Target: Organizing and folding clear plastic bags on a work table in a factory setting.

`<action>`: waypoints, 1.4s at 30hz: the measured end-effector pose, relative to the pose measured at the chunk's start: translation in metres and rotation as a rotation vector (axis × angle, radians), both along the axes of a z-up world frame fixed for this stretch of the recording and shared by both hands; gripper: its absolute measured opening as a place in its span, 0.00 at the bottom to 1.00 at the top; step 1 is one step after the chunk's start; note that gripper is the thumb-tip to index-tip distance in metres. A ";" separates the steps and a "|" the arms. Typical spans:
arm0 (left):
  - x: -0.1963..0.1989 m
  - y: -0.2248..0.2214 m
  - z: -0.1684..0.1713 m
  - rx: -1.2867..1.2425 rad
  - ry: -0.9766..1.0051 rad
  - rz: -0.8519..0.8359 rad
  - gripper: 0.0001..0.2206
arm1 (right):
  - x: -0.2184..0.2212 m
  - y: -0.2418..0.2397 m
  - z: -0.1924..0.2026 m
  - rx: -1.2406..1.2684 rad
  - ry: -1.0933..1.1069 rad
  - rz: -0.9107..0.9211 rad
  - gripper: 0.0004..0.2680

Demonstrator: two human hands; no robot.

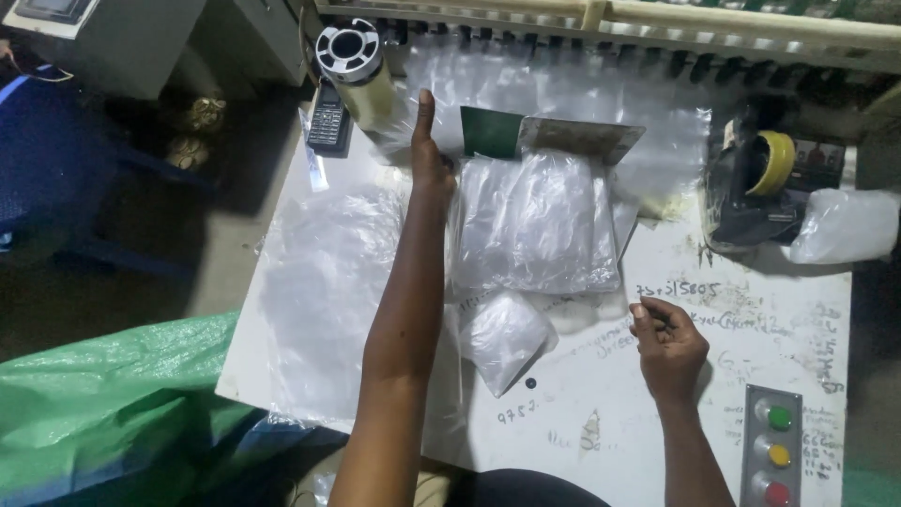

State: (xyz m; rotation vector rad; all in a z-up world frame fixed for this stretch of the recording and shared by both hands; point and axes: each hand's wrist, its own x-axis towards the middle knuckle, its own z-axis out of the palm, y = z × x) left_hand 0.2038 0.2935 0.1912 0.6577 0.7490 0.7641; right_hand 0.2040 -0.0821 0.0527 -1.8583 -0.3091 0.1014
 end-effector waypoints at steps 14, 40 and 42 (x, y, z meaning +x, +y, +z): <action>-0.006 -0.003 0.002 -0.007 0.010 0.019 0.51 | -0.004 0.004 0.012 0.005 -0.004 0.008 0.06; -0.008 0.004 -0.024 0.024 0.029 -0.027 0.54 | 0.025 0.022 0.062 0.274 0.125 0.142 0.26; -0.009 0.005 -0.034 0.017 0.036 -0.012 0.54 | 0.041 0.028 0.067 0.272 0.129 0.157 0.27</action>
